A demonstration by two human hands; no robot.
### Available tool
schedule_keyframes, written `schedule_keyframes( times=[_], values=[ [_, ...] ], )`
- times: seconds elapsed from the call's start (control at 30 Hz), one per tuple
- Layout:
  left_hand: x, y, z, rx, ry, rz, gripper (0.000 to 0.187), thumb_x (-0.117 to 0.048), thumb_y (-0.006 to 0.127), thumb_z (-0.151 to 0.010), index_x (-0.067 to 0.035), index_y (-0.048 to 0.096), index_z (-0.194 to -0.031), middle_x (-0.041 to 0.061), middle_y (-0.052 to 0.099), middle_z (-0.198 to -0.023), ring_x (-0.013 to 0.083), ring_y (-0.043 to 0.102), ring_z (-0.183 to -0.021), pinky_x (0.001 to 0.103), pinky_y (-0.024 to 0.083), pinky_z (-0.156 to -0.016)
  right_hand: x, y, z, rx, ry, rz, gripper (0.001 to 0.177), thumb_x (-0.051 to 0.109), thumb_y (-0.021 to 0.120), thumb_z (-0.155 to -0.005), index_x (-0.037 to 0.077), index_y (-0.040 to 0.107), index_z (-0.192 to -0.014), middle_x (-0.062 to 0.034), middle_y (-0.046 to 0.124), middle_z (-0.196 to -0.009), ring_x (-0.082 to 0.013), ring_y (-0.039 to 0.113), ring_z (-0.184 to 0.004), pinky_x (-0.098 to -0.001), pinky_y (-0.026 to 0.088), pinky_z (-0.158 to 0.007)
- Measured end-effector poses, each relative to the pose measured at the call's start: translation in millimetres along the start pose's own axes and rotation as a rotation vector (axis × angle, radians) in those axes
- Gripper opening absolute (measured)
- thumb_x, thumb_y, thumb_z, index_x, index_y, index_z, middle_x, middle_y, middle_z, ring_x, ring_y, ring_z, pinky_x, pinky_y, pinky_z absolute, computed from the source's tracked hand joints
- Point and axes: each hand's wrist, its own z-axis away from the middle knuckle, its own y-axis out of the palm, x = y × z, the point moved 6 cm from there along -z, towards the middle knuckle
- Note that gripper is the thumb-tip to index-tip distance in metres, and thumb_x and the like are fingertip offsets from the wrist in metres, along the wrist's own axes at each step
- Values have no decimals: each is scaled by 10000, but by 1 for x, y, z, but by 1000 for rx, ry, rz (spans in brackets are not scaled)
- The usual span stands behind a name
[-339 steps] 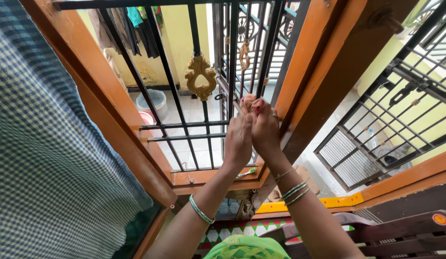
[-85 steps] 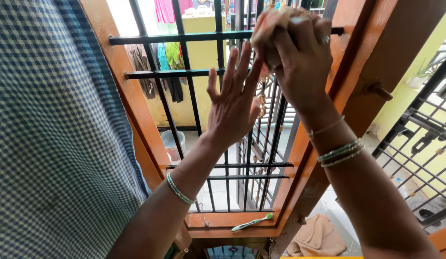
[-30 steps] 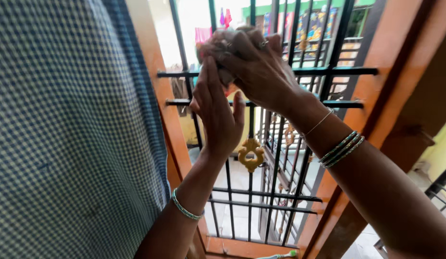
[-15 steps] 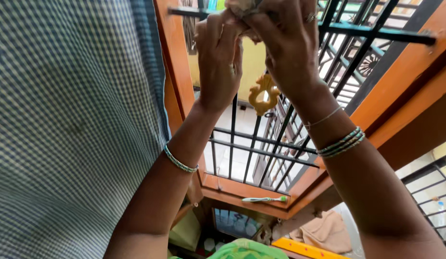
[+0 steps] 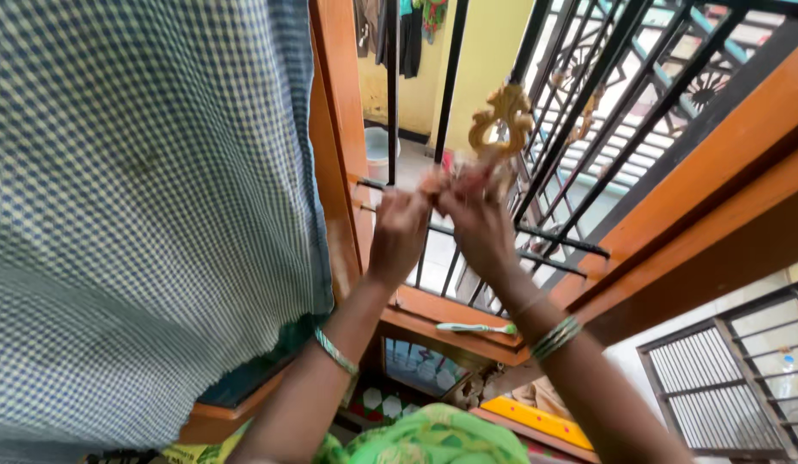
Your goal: The person wipes the wooden window frame and metal grille with a cloth. They repeatedly rub the surface, moving the cloth along the frame and bars while holding the curtain aside.
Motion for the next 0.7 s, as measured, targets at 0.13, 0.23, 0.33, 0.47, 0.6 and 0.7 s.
schedule_keyframes(
  times=[0.13,0.23,0.33,0.47,0.6,0.7],
  values=[
    [4,13,41,33,-123,131,63,5,651,-936,-16,642,-994,138,627,-975,358,582,-933,457,498,-836,1,-3,19,-76,129,-228,40,59,685,-956,83,659,-976,-77,644,-1020,-262,626,-999,-438,530,-925],
    [4,23,64,69,-208,198,78,9,630,-918,-7,640,-993,148,618,-972,372,577,-938,462,495,-828,5,-1,27,-5,114,-137,107,42,671,-896,64,640,-996,-131,669,-1022,-342,627,-986,-470,495,-860],
    [21,39,88,166,-300,160,37,-30,625,-951,-5,613,-976,151,608,-964,375,578,-970,467,490,-832,1,9,55,21,61,-55,137,73,692,-861,83,650,-990,-151,662,-1019,-382,611,-990,-506,478,-852],
    [46,67,146,417,-441,90,69,-111,631,-985,-59,673,-968,163,633,-934,388,603,-972,485,488,-794,-27,69,141,265,202,-7,226,62,637,-824,102,656,-1046,-152,647,-1021,-393,618,-1009,-518,494,-872],
    [49,87,206,528,-684,222,121,-174,676,-930,-64,687,-979,164,695,-959,353,674,-923,444,522,-805,-35,113,200,527,422,-217,150,100,616,-844,108,643,-992,-174,618,-1077,-391,633,-975,-505,513,-808],
    [51,76,222,446,-951,379,169,-144,629,-937,-36,657,-1064,147,713,-963,288,711,-916,400,560,-813,-36,117,203,606,688,-289,179,119,588,-874,115,645,-1045,-157,617,-1036,-400,637,-917,-513,512,-775]
  ],
)
